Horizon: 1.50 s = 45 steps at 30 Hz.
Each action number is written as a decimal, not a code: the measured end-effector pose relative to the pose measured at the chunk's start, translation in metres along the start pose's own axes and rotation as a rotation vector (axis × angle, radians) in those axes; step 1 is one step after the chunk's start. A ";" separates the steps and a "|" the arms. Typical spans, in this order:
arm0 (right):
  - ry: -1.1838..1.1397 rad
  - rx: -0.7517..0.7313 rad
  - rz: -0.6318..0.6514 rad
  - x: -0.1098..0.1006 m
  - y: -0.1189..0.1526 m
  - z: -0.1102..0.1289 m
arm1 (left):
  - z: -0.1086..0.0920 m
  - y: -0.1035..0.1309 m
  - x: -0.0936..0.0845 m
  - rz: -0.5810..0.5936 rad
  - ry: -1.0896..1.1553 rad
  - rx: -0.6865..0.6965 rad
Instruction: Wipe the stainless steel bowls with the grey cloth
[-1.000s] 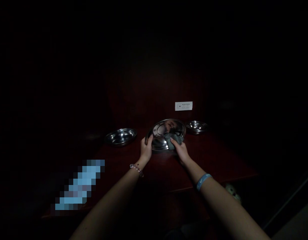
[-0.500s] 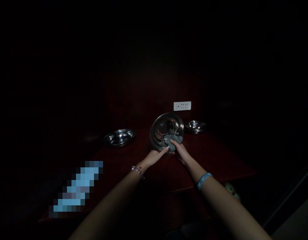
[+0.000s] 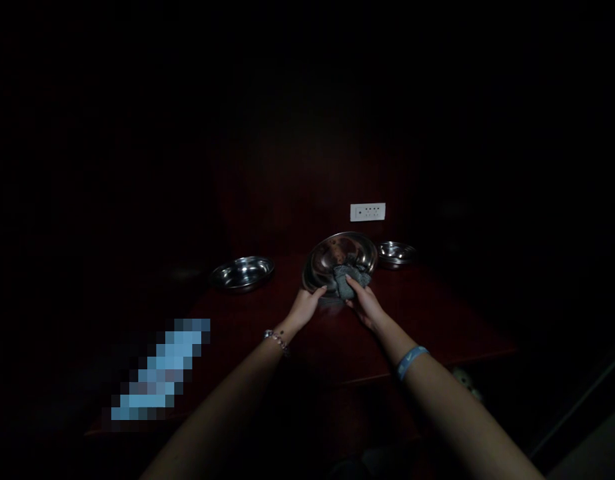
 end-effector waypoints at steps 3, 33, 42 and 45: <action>0.003 -0.068 -0.048 -0.004 -0.002 0.004 | -0.009 -0.002 -0.008 -0.069 -0.037 0.022; 0.312 -0.137 0.064 -0.006 -0.011 -0.001 | -0.008 0.007 0.015 0.261 -0.167 0.078; 0.225 -0.104 0.058 -0.004 -0.008 -0.001 | 0.005 0.017 0.022 0.453 -0.280 0.010; 0.249 -0.102 0.081 0.000 -0.005 0.000 | 0.007 0.015 0.020 0.391 -0.274 0.009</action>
Point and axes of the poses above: each hand's wrist, its own y-axis away from the middle knuckle, its own x-axis out of the palm, z = x × y, the point moved 5 cm from there along -y, towards the middle knuckle, and after that the axes turned 10 degrees about -y, right-handed, at the moved point
